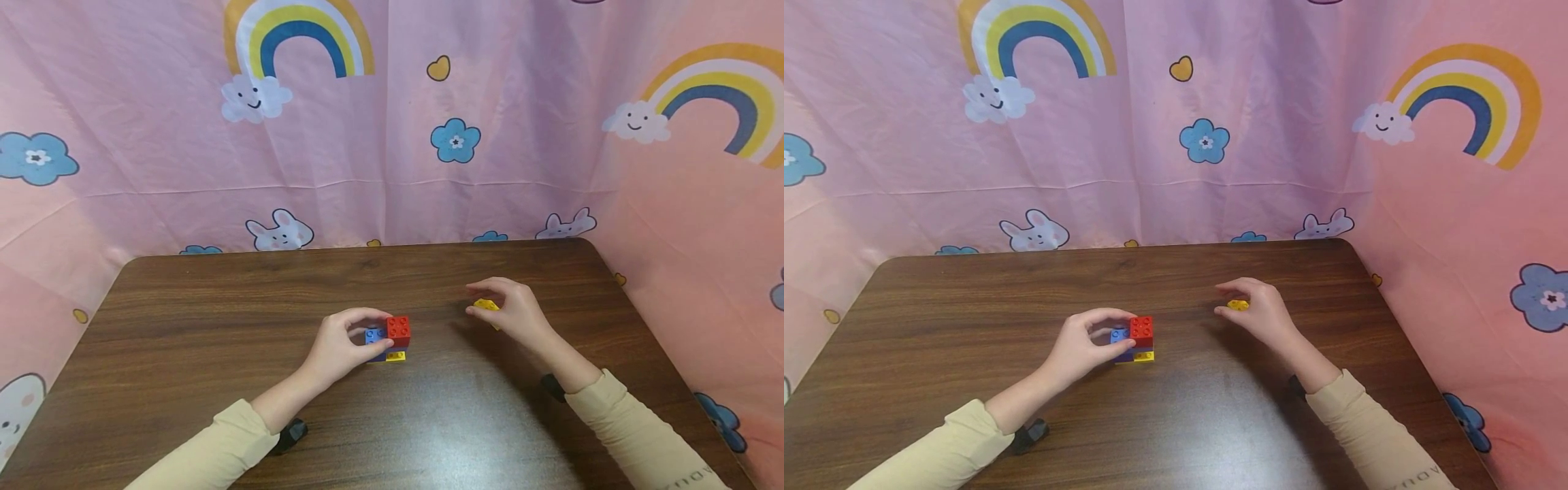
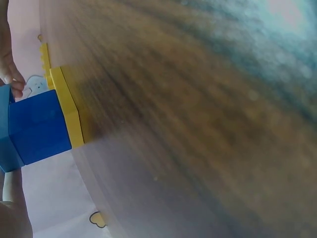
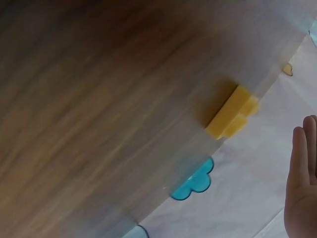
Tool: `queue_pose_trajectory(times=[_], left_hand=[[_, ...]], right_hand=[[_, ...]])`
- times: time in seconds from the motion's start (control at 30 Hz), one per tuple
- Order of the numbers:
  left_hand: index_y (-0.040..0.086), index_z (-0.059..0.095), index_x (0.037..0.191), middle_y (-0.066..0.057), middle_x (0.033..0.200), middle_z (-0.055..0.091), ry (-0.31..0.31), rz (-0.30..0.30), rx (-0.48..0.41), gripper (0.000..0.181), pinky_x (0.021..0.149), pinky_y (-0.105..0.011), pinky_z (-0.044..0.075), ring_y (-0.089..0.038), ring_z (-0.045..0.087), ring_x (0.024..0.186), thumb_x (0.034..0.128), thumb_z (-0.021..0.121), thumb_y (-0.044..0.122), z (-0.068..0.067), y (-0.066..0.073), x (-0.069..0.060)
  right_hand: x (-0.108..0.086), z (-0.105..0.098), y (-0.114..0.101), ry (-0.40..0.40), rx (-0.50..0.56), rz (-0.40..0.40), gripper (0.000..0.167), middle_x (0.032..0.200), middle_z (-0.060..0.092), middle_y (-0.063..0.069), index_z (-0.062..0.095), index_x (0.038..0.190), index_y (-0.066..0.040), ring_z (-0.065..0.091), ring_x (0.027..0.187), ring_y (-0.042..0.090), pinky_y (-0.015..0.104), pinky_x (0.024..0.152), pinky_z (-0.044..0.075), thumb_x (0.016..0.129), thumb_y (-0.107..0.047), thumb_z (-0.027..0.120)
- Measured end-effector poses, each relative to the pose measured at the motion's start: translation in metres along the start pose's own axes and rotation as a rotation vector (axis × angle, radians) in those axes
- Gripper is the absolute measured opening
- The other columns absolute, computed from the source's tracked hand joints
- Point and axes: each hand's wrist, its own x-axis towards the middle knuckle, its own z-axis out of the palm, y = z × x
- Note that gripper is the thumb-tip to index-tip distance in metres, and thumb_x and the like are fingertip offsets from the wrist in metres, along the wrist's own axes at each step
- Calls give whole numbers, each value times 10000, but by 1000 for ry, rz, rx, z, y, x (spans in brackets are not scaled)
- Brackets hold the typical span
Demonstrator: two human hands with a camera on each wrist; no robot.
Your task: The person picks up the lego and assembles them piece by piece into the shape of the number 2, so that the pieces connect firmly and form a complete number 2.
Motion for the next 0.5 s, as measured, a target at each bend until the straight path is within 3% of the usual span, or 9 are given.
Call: queue_pose_trajectory(times=[0.3, 0.5], left_hand=[[22, 759, 1203, -159, 1210, 776, -1, 5, -26, 373, 1015, -356, 634, -324, 741, 1161, 851, 884, 30, 0, -1, 0], [20, 756, 1205, -162, 1212, 775, -2, 5, -23, 373, 1017, -357, 632, -330, 738, 1173, 853, 882, 28, 1, -1, 0]], right_hand=[[-4, -8, 18, 38, -57, 15, 382, 1143, 798, 147, 778, 1202, -10, 787, 999, 342, 536, 838, 660, 844, -68, 898], [-9, -12, 29, 23, -51, 43, 388, 1139, 790, 170, 768, 1202, 15, 779, 1020, 364, 529, 859, 662, 843, -56, 897]])
